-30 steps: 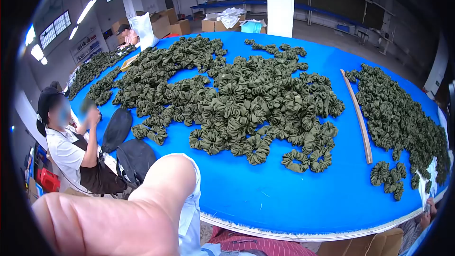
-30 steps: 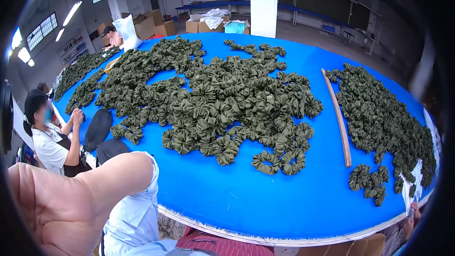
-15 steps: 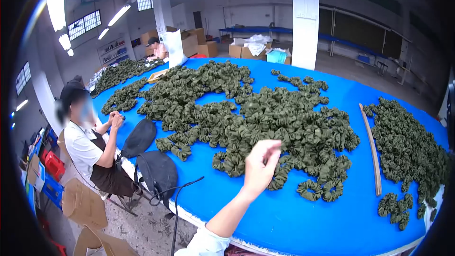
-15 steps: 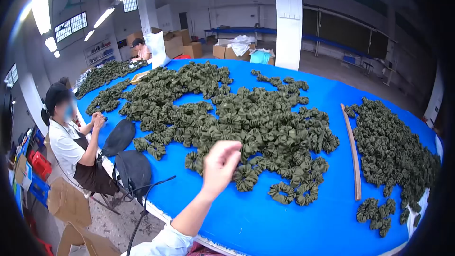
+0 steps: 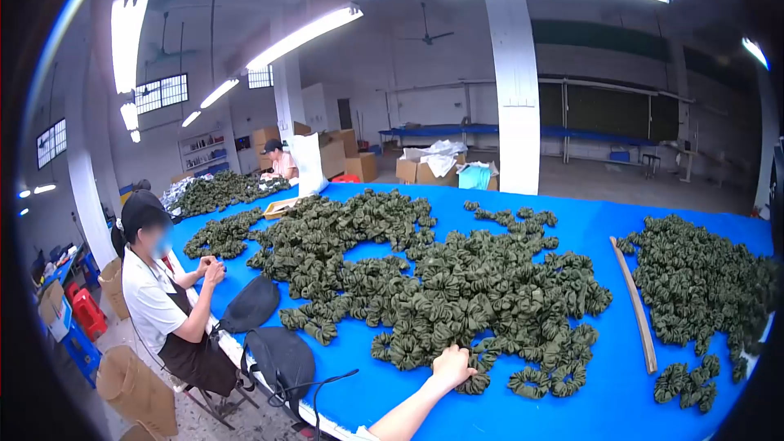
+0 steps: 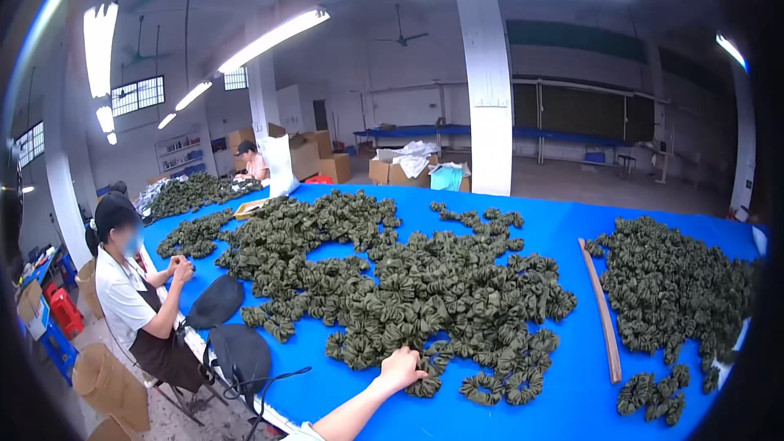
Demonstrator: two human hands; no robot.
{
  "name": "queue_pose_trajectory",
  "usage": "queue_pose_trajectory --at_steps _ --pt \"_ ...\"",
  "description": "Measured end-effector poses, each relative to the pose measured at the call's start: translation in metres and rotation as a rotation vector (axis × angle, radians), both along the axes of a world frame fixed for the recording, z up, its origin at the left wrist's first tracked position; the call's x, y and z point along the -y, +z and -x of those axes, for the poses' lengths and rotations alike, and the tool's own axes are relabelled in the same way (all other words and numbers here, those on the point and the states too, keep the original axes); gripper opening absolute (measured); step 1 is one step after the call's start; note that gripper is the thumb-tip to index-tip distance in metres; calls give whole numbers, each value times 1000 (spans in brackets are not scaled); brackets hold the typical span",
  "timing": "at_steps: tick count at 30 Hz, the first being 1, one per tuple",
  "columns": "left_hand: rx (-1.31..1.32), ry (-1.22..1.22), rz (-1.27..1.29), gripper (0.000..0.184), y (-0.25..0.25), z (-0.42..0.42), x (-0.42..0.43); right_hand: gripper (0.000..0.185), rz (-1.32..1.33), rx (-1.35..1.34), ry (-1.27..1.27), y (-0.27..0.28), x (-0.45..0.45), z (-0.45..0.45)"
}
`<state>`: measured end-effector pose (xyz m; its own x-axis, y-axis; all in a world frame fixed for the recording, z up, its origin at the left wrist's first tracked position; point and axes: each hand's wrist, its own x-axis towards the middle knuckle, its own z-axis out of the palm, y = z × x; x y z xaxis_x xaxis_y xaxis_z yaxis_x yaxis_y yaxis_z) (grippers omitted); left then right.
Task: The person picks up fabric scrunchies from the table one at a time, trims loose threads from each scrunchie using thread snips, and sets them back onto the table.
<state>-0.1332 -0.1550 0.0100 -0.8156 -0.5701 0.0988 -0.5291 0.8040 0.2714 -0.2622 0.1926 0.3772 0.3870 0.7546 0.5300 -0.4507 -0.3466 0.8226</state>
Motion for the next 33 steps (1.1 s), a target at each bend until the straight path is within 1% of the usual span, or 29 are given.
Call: queue_pose_trajectory --at_steps 2,3,7,8,12,13,17,19,20,22,23,24,25,27,28,29,30,31,32,33 --pt "-114 -73 102 36 -3 -4 2 40 13 26 16 -5 1 0" --pt "-110 -70 92 36 2 -8 -1 40 17 38 23 -7 2 0" --pt "-370 23 -787 27 37 -33 -19 40 28 97 51 -19 5 2" --pt "-365 33 -792 27 38 -35 -18 41 34 111 60 -22 7 2" --pt "-848 -119 -1256 15 26 -34 -20 41 37 171 72 -33 7 1" --pt "-843 -114 -1274 15 30 -34 -24 41 34 182 69 -34 6 0" --pt "-986 -204 -1216 10 75 -38 -33 41 40 222 63 -38 -12 -52" --pt "-1054 -255 -1212 7 81 -36 -31 41 55 241 59 -42 -16 -66" --pt "-1044 -254 -1227 7 86 -34 -31 41 60 254 49 -45 -20 -72" --pt "-1097 -278 -1191 5 98 -31 -34 41 56 288 15 -50 -32 -86" --pt "-1115 -324 -1210 4 104 -31 -35 41 48 307 -5 -53 -38 -93" --pt "-1134 -367 -1231 8 110 -31 -36 41 39 327 -26 -55 -45 -102" --pt "-1117 -357 -1266 8 115 -30 -38 41 30 348 -48 -57 -52 -108" --pt "-1197 -463 -1217 23 124 -27 -42 41 18 384 -89 -60 -68 -134" --pt "-1185 -456 -1242 23 128 -28 -45 56 -568 458 -263 -87 -88 -111" --pt "-1173 -476 -1235 26 133 -29 -48 43 -463 757 -207 -116 -74 -92" --pt "-1164 -499 -1225 30 138 -30 -51 30 -339 1048 -147 -126 -36 -88" --pt "-1156 -523 -1212 33 142 -31 -55 25 -660 1142 551 -128 5 -89" --pt "-1150 -548 -1197 37 145 -32 -58 27 -1083 1095 227 -147 22 -64" --pt "-1145 -550 -1206 37 146 -33 -61 34 -1240 1335 5 -160 40 -66"
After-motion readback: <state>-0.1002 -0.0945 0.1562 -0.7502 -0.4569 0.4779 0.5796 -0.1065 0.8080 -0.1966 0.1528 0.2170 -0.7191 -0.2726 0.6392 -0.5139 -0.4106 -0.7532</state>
